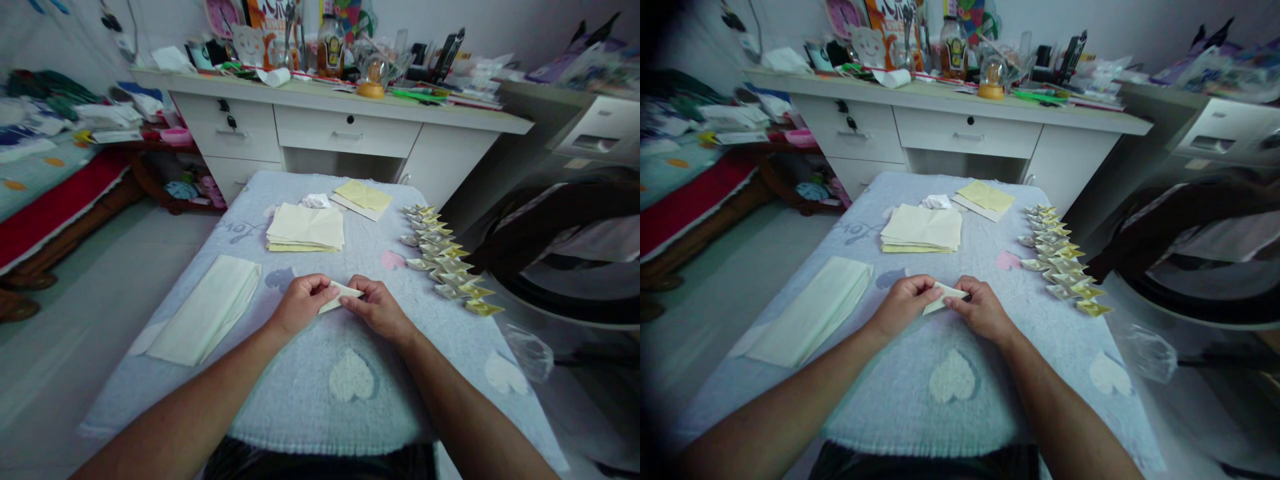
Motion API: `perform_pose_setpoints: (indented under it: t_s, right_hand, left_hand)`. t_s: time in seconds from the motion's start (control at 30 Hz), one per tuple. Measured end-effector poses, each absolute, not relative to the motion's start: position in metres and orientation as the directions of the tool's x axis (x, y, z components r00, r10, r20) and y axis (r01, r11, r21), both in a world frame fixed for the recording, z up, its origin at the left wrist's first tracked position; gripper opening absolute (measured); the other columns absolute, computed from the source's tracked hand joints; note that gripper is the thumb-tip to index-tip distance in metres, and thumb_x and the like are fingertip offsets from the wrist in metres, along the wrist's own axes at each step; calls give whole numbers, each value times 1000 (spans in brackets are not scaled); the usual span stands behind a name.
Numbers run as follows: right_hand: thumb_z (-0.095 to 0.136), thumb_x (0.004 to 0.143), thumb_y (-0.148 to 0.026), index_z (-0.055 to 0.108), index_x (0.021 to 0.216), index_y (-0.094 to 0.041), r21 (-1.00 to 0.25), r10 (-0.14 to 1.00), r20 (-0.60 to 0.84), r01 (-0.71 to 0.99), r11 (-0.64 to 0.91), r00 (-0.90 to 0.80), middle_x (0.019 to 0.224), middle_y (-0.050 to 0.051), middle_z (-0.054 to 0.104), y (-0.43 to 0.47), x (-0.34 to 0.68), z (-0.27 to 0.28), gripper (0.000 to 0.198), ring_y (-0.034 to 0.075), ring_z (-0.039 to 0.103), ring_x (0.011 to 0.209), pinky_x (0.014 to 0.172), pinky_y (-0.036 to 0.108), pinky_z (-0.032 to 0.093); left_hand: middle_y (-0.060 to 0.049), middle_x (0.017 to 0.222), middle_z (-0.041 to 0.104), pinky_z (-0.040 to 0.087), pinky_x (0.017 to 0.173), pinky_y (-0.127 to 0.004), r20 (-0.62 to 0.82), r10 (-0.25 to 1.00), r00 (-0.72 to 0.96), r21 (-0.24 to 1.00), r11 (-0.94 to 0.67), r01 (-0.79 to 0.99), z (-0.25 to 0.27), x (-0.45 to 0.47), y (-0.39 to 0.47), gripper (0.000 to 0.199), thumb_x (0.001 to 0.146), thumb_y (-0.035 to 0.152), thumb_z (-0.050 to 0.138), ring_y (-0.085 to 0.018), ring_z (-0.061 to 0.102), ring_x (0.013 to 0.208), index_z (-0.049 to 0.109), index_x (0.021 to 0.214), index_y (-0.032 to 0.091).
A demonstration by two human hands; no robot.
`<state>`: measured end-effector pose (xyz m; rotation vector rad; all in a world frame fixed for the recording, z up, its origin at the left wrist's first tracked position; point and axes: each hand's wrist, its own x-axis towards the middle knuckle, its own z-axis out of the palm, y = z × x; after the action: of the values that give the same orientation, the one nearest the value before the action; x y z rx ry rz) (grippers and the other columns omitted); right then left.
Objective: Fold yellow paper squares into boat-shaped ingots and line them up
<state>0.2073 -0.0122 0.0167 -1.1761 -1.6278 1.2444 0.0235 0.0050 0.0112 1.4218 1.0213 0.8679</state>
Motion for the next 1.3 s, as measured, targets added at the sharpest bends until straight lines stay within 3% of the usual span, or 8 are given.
perform_pose_setpoints:
  t_s: [0.33, 0.43, 0.57, 0.73, 0.83, 0.97, 1.17, 1.3]
  right_hand:
    - [56, 88, -52, 59, 70, -18, -997, 892, -36, 82, 1, -452, 73, -1, 46, -11, 219, 22, 39, 13, 44, 70, 68, 26, 35]
    - [57, 88, -48, 61, 87, -19, -1000, 884, -26, 19, -19, -466, 78, 0, 52, -11, 218, 20, 29, 15, 49, 76, 74, 28, 39]
    - [67, 81, -38, 50, 118, -24, -955, 940, 200, 160, 250, -276, 103, 4, 54, -14, 212, 17, 44, 20, 50, 97, 88, 34, 40]
    - [65, 84, -33, 60, 101, -23, -670, 838, 407, 506, 544, -363, 102, 7, 56, -19, 203, 19, 21, 24, 49, 100, 90, 40, 37]
    - [59, 90, -28, 61, 98, -23, -582, 803, 419, 553, 596, -425, 94, 6, 62, -19, 200, 15, 9, 22, 52, 92, 84, 38, 39]
    - [55, 93, -24, 58, 107, -23, -534, 754, 483, 533, 656, -445, 90, 6, 65, -18, 197, 9, 15, 21, 55, 85, 77, 37, 41]
    - [51, 93, -19, 56, 109, -22, -606, 759, 542, 458, 650, -360, 87, 5, 60, -18, 196, 12, 17, 18, 56, 82, 74, 33, 46]
    - [49, 92, -15, 57, 107, -22, -633, 789, 527, 473, 613, -316, 86, 5, 59, -20, 197, 13, 18, 18, 55, 81, 73, 32, 45]
  left_hand:
    - [6, 57, 47, 28, 50, -20, -119, 934, 336, 992, 129, -6, 11, 22, 4, 32, 73, 43, 67, -7, 38, 52, 52, 66, 16]
    - [5, 59, 49, 28, 50, -20, -122, 940, 319, 990, 136, -22, 10, 22, 5, 32, 74, 43, 67, -7, 40, 53, 52, 68, 15]
    - [7, 62, 51, 30, 52, -20, -102, 943, 318, 988, 133, -77, 9, 23, 5, 31, 77, 39, 67, -7, 44, 52, 55, 94, 17]
    - [8, 59, 49, 31, 53, -19, -96, 949, 302, 990, 122, -69, 9, 26, 5, 34, 78, 33, 66, -8, 44, 51, 51, 105, 19]
    - [5, 64, 52, 32, 52, -20, -113, 942, 315, 986, 145, -81, 7, 25, 7, 27, 81, 39, 62, -8, 45, 54, 55, 96, 17]
    - [3, 62, 49, 30, 50, -21, -85, 948, 307, 992, 110, -63, 3, 22, 8, 38, 89, 52, 49, -9, 42, 53, 60, 89, 15]
    - [-3, 80, 58, 41, 64, -26, 2, 899, 438, 967, 110, -229, 5, 18, 5, 49, 88, 60, 49, -13, 52, 69, 59, 110, 17]
    - [-3, 90, 57, 41, 73, -26, 35, 881, 472, 949, 119, -293, 10, 19, 3, 62, 75, 57, 69, -15, 55, 79, 55, 122, 18]
